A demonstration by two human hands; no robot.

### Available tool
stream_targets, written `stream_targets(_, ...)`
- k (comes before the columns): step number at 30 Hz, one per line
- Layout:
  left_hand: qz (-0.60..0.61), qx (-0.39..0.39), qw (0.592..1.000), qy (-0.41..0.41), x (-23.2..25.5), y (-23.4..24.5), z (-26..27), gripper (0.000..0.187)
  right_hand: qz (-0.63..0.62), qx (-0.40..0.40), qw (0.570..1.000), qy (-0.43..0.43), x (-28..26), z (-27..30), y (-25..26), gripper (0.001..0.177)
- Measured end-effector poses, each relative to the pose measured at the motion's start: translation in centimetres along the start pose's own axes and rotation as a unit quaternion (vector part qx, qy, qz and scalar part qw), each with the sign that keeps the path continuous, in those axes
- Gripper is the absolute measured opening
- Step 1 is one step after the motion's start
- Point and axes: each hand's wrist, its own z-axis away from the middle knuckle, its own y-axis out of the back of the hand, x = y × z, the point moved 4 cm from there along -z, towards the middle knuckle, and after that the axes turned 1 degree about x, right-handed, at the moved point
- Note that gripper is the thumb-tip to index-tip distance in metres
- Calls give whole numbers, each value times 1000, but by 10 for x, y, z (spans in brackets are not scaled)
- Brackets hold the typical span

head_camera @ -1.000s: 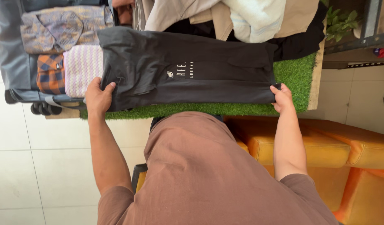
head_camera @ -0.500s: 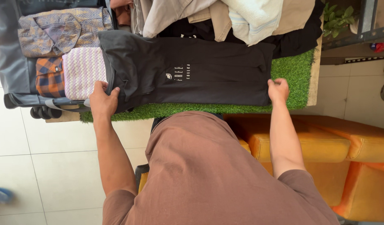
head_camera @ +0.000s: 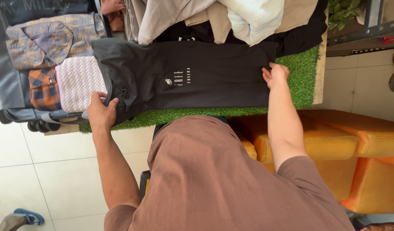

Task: The person folds a black t-shirt and a brown garment by hand on a green mat and places the folded t-shirt into a suitcase.

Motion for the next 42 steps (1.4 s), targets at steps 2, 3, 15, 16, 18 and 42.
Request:
stream_targets(2, -1, -1, 1000, -4, -1, 0, -1, 39, -91, 54, 986, 129, -2, -2, 2, 32)
stream_targets(3, -5, 0, 1000, -4, -1, 1, -3, 39, -92, 55, 986, 129, -1, -3, 3, 32)
stream_targets(15, 5, -11, 1000, 1, -10, -3, -13, 38, -53, 39, 984, 164, -6, -4, 17, 27)
stream_targets(16, 2, -11, 1000, -5, -11, -4, -14, 39, 21, 71, 979, 188, -13, -2, 14, 29)
stream_targets(18, 2, -8, 1000, -12, -14, -6, -16, 39, 90, 98, 967, 217, -23, 1, 8, 31)
stream_targets(42, 11, -20, 999, 28, -16, -9, -20, 41, 314, -113, 942, 35, -66, 8, -7, 49)
